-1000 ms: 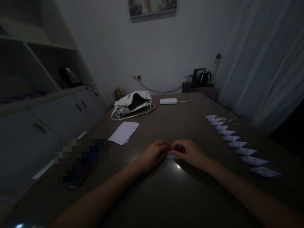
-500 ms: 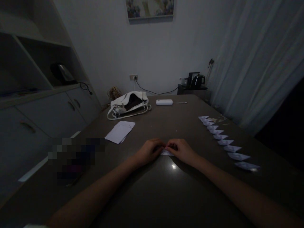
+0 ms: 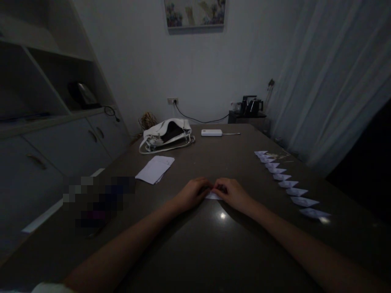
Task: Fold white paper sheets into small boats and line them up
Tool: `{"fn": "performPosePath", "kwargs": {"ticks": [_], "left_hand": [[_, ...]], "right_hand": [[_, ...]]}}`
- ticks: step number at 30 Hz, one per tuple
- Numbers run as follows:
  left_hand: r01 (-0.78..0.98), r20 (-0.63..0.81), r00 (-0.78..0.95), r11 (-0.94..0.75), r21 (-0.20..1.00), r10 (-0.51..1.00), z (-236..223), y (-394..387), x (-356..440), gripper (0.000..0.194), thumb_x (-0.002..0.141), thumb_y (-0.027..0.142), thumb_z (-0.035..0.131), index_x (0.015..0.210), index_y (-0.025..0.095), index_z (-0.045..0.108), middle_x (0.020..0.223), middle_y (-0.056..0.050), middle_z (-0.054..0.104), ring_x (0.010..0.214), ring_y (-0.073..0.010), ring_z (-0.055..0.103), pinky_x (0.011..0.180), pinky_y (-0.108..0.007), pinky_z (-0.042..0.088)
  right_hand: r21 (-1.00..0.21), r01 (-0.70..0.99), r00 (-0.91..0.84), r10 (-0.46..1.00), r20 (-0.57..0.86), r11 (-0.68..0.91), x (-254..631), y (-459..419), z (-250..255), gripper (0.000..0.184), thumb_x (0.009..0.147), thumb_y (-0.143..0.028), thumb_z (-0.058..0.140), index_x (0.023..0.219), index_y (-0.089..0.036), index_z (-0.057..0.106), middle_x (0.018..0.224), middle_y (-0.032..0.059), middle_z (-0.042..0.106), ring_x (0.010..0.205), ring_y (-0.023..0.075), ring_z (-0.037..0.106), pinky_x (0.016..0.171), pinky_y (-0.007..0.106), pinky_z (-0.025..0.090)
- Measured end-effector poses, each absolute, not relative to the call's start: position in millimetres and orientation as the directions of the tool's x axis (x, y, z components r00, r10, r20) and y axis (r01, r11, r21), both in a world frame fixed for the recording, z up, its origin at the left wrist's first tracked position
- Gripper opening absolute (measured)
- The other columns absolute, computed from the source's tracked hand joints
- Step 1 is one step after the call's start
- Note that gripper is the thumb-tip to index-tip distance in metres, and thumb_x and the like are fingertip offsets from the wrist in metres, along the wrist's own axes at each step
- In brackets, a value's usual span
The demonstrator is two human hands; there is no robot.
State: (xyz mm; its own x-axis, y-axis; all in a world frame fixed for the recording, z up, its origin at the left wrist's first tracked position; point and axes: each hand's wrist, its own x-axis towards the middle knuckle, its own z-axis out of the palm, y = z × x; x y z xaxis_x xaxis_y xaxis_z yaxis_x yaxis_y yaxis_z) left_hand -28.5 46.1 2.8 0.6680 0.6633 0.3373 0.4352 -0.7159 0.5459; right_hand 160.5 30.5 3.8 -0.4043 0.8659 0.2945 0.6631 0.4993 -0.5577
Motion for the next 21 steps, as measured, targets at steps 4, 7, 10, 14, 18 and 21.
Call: {"fn": "performPosePath", "kwargs": {"ticks": [4, 7, 10, 14, 18, 21], "left_hand": [[0.429, 0.329, 0.672, -0.711, 0.557, 0.663, 2.5, 46.1, -28.3, 0.016, 0.088, 0.016, 0.048, 0.097, 0.013, 0.061, 0.093, -0.007, 0.062, 0.086, -0.0155, 0.057, 0.077, -0.025, 0.044], [0.434, 0.329, 0.675, -0.715, 0.548, 0.661, 3.1, 46.0, -28.3, 0.016, 0.088, 0.015, 0.048, 0.098, 0.014, 0.060, 0.094, -0.007, 0.062, 0.087, -0.0159, 0.057, 0.078, -0.026, 0.044], [0.433, 0.338, 0.677, -0.725, 0.535, 0.653, 3.0, 46.3, -28.4, 0.015, 0.088, 0.016, 0.048, 0.097, 0.014, 0.060, 0.094, -0.007, 0.062, 0.088, -0.0163, 0.056, 0.079, -0.026, 0.044], [0.434, 0.357, 0.675, -0.739, 0.515, 0.645, 2.1, 47.1, -28.8, 0.015, 0.089, 0.017, 0.048, 0.098, 0.014, 0.060, 0.094, -0.007, 0.062, 0.090, -0.0165, 0.056, 0.080, -0.027, 0.043], [0.457, 0.359, 0.671, -0.743, 0.489, 0.649, 2.9, 46.6, -29.6, 0.015, 0.088, 0.016, 0.050, 0.098, 0.015, 0.060, 0.095, -0.006, 0.063, 0.091, -0.0174, 0.055, 0.082, -0.029, 0.043], [0.459, 0.362, 0.670, -0.745, 0.484, 0.648, 4.5, 45.9, -30.2, 0.016, 0.086, 0.013, 0.049, 0.099, 0.015, 0.060, 0.096, -0.006, 0.063, 0.092, -0.0176, 0.055, 0.083, -0.030, 0.043]], "right_hand": [[-0.536, 0.687, -0.392, 0.871, 0.295, 0.491, 160.6, 30.6, 2.6, 0.004, 0.080, -0.017, 0.062, 0.076, -0.016, 0.061, 0.069, 0.0007, 0.059, 0.062, 0.0123, 0.054, 0.058, 0.022, 0.036], [-0.520, 0.693, -0.403, 0.867, 0.295, 0.499, 160.6, 30.8, 2.3, 0.005, 0.081, -0.017, 0.061, 0.076, -0.017, 0.060, 0.070, 0.0008, 0.059, 0.063, 0.0125, 0.053, 0.058, 0.022, 0.036], [-0.505, 0.701, -0.409, 0.864, 0.294, 0.503, 160.1, 30.7, 2.6, 0.006, 0.081, -0.016, 0.060, 0.076, -0.017, 0.059, 0.072, 0.0012, 0.058, 0.064, 0.0125, 0.053, 0.059, 0.023, 0.036], [-0.512, 0.707, -0.392, 0.873, 0.291, 0.488, 159.2, 30.0, 3.4, 0.006, 0.081, -0.016, 0.061, 0.076, -0.017, 0.057, 0.073, 0.0010, 0.059, 0.066, 0.0126, 0.053, 0.061, 0.023, 0.036], [-0.546, 0.690, -0.381, 0.880, 0.285, 0.476, 159.6, 29.7, 3.5, 0.007, 0.080, -0.016, 0.063, 0.079, -0.018, 0.056, 0.071, -0.0005, 0.058, 0.065, 0.0120, 0.053, 0.059, 0.022, 0.035], [-0.565, 0.668, -0.397, 0.874, 0.280, 0.484, 162.1, 31.3, 2.8, 0.006, 0.080, -0.015, 0.063, 0.078, -0.018, 0.057, 0.068, -0.0014, 0.057, 0.063, 0.0112, 0.052, 0.059, 0.021, 0.035]]}}
